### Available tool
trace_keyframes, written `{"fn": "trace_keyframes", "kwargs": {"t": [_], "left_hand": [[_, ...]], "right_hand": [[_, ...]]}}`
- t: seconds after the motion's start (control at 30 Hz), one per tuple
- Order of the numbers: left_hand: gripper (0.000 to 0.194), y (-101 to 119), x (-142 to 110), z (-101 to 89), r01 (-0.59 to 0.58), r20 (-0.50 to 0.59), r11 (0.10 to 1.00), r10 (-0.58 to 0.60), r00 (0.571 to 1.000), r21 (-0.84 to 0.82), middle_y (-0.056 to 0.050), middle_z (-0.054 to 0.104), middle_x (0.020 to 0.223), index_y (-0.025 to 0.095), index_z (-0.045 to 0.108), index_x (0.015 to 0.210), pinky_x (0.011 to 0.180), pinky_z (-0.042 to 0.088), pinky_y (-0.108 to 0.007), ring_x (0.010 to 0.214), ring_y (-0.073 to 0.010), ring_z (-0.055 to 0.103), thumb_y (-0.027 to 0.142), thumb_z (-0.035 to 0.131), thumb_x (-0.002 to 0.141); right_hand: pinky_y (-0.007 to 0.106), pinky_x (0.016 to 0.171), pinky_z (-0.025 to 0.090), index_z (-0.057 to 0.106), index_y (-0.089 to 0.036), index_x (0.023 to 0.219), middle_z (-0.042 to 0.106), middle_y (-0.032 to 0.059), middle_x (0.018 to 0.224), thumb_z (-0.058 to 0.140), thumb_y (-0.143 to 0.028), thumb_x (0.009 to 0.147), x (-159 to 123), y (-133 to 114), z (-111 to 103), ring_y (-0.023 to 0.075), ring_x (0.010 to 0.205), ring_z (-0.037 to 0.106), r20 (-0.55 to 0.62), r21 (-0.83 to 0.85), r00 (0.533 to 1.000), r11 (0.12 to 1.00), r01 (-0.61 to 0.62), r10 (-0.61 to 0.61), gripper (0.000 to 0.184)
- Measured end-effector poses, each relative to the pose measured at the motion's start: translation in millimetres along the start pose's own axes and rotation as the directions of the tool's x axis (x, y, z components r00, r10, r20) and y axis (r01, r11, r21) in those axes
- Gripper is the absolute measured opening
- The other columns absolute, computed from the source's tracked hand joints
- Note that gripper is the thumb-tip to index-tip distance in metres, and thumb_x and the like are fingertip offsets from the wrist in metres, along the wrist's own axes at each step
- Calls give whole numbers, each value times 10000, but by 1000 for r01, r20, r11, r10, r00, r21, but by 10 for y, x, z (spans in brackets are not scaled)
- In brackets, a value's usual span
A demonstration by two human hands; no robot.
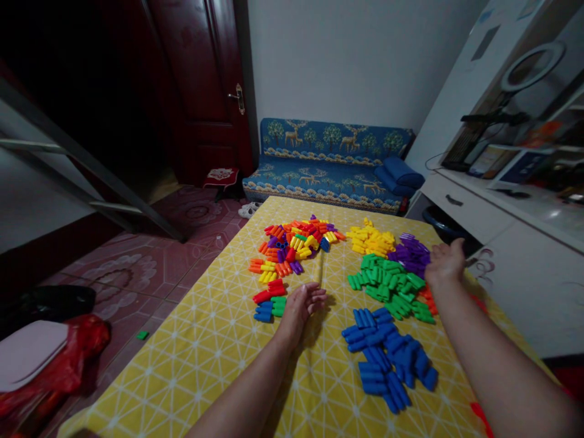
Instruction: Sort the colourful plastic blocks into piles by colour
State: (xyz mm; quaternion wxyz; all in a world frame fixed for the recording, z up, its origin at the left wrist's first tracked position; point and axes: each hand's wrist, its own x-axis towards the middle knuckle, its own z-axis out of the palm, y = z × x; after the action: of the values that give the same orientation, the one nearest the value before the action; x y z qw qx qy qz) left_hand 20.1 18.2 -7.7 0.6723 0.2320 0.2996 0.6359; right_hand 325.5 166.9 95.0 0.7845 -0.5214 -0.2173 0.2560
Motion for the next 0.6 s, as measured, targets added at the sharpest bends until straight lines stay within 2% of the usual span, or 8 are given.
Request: {"fn": "trace_keyframes", "kwargs": {"t": [0.1,0.17,0.2,0.3,0.37,0.47,0.53,0.6], "left_hand": [[483,13,-16,18,-10,-8,999,10,1000,33,-157,746,966,104,707,1003,802,542,-322,893,-229,713,519,761,761],[438,10,-24,21,-20,-21,998,22,1000,57,-148,746,972,114,707,1012,810,536,-317,891,-216,710,472,770,767],[418,7,-27,21,-26,-25,997,28,999,68,-143,746,976,120,707,1020,812,532,-313,888,-210,708,447,774,769],[361,7,-48,20,-71,-48,990,77,996,120,-119,748,946,140,715,996,791,526,-304,853,-196,702,414,768,768],[273,25,-84,15,-157,-85,953,185,979,260,-96,742,891,153,723,934,759,519,-297,817,-191,692,388,728,795],[168,105,-180,-8,-339,-54,732,455,889,591,-61,717,839,183,720,922,720,501,-293,789,-185,666,295,605,872],[189,206,-252,-36,-447,79,485,607,791,752,-53,708,857,205,709,960,749,494,-318,821,-194,654,230,533,898],[219,342,-306,-73,-485,224,220,679,700,847,-56,708,915,220,701,971,827,479,-365,904,-218,638,169,508,881]], "right_hand": [[558,1058,357,707,-187,902,646,182,1256,369,-619,929,-628,7,42,261,1188,621,190,79,971,984,-162,145,550],[534,1049,409,688,-227,1011,658,116,1250,379,-706,892,-1220,31,24,249,1159,634,422,204,863,898,-390,279,583],[515,1014,450,680,-232,1021,665,104,1230,403,-711,881,-1534,60,2,248,1130,643,482,225,811,847,-481,333,571],[422,893,520,665,-234,1053,679,77,1168,487,-673,867,-2374,243,-90,219,1004,665,540,168,696,749,-641,474,509],[390,812,527,656,-229,1051,689,74,1097,523,-675,845,-2751,419,-144,218,925,665,535,118,682,756,-644,498,509],[351,714,501,639,-215,1082,689,74,1024,540,-683,832,-3012,659,-199,210,820,647,542,26,730,860,-510,416,540],[333,683,477,631,-204,1114,685,77,1033,513,-673,854,-3048,756,-226,193,768,629,559,-34,758,923,-383,335,549],[324,672,465,624,-197,1142,681,77,1055,472,-661,881,-3040,802,-248,177,742,618,575,-79,765,951,-299,289,553]]}}
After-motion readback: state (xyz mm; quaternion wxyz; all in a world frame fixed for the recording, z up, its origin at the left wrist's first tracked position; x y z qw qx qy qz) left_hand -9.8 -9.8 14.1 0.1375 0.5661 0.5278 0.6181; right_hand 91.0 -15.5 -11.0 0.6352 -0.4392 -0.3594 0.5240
